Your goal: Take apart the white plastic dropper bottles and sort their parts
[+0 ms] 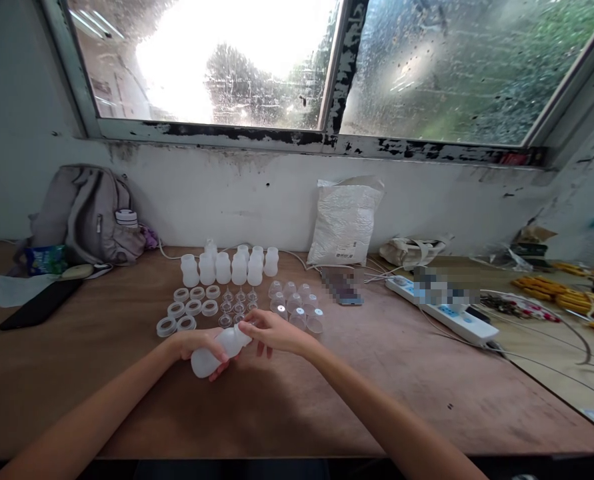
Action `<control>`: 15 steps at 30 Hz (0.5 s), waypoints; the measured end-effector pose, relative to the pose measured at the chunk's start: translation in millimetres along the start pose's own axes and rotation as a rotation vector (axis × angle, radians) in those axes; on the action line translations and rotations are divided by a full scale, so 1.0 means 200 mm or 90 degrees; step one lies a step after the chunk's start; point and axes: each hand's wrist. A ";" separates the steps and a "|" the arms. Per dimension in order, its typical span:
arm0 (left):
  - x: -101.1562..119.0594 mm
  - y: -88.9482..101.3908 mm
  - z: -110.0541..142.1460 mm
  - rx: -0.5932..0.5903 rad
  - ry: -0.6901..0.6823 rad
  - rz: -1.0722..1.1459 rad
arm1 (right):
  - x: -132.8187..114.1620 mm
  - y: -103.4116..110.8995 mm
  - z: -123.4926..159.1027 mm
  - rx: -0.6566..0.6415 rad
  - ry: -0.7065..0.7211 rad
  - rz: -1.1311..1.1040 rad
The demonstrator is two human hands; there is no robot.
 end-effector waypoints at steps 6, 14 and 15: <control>0.01 -0.01 0.01 -0.007 0.003 -0.002 | -0.01 0.00 0.00 -0.011 0.044 -0.020; -0.06 0.04 -0.01 -0.036 -0.077 0.099 | 0.00 0.01 -0.02 0.055 0.214 -0.099; -0.06 0.05 -0.01 -0.059 -0.079 0.119 | -0.01 0.01 -0.02 0.054 0.229 -0.115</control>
Point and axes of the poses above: each hand's wrist, its own z-axis away from the middle knuckle, its own y-axis out of the back of the hand, x = y × z, and after that the axes turned 14 degrees about -y, right-handed
